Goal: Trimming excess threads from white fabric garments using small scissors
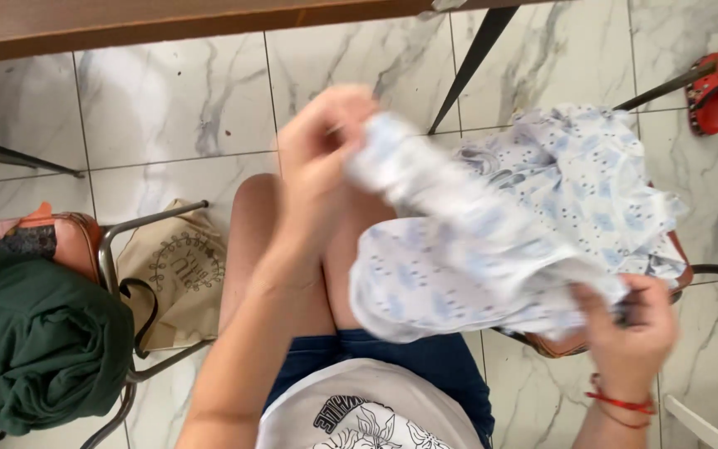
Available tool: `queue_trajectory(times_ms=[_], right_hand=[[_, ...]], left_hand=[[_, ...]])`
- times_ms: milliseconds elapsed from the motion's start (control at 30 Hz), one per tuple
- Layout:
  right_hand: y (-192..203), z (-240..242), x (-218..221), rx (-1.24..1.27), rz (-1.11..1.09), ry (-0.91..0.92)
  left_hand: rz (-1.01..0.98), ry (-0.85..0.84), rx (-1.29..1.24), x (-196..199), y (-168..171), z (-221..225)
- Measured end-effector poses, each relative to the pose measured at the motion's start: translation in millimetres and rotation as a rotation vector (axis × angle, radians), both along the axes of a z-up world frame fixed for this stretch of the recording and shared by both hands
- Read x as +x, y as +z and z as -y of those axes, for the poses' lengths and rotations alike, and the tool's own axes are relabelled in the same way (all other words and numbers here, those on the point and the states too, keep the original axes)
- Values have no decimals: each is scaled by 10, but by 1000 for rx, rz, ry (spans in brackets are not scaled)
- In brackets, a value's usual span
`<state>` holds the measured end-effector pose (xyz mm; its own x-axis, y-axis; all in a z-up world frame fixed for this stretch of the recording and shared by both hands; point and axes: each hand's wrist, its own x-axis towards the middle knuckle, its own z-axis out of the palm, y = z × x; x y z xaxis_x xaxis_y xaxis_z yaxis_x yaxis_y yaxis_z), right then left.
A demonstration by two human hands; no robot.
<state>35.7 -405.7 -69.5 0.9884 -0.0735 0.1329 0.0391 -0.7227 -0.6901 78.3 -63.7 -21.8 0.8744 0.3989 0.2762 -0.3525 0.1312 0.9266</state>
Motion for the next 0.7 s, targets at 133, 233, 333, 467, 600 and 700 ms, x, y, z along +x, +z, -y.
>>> queue_trajectory(times_ms=[133, 233, 333, 467, 600, 700], right_hand=[[-19, 428, 372, -93, 74, -176], [-196, 674, 557, -391, 404, -116], [-366, 550, 537, -348, 552, -164], [-455, -498, 312, 53, 65, 81], [-119, -1699, 71, 333, -105, 714], [74, -2162, 16, 418, -78, 1016]], left_hand=[[4, -139, -96, 484, -13, 528], [1, -307, -103, 388, -109, 566], [-152, -356, -1, 115, -264, 298], [-381, -18, -113, -475, -443, -317], [-373, 533, 85, -971, -87, -1026], [-297, 882, 451, -1173, 289, -1546]])
